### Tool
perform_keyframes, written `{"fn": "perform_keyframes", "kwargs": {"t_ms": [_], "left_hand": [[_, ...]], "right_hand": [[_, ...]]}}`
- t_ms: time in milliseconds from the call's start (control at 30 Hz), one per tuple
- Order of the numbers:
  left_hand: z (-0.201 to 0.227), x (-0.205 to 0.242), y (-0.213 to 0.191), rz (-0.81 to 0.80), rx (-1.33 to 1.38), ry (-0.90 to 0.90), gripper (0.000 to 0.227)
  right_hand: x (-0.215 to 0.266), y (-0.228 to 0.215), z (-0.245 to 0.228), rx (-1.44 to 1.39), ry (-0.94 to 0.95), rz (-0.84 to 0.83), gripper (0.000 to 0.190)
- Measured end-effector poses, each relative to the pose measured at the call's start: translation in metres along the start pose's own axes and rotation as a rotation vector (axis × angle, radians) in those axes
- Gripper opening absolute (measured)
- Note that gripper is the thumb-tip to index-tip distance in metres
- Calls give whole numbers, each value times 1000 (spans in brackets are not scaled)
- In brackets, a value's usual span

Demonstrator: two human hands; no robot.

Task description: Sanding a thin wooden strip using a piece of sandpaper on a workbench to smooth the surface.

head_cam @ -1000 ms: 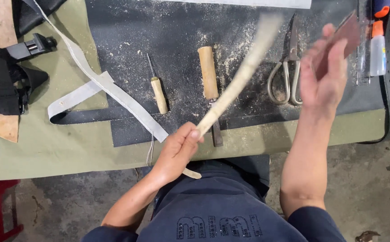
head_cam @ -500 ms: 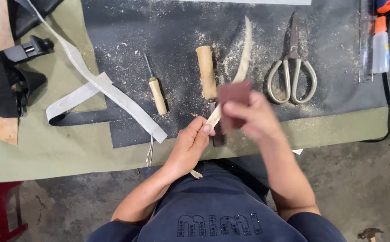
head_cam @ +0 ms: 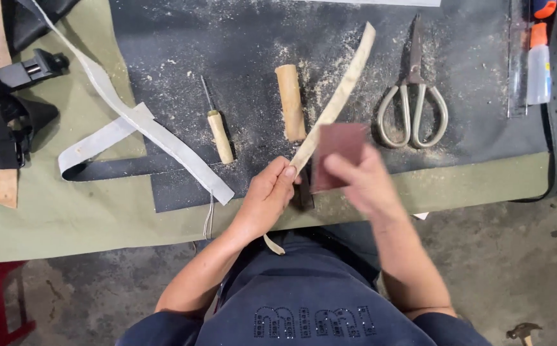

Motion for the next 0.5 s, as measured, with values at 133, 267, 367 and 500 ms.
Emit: {"fn": "perform_keyframes", "kwargs": {"t_ms": [133,267,367,500], "left_hand": [[5,-1,6,-12,0,14,31],[30,12,6,25,-96,9,30],[36,13,1,33,-154,28,28],[44,13,6,-2,-439,-39,27]], "right_hand": [[-18,-7,22,-65,-99,-117,42],[-33,-20,-5,-97,-259,-47,32],[-46,-32,-13,-96,-305,-74,26],[-47,-36,-12,-149,-353,-67,25]]}}
Point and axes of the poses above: each hand's wrist, its own x-axis away from the middle knuckle, its own y-axis out of the palm, z = x × y, the point moved 2 cm from there along -x, towards the middle knuckle, and after that the axes turned 13 degrees about -z, right-handed, at the moved point
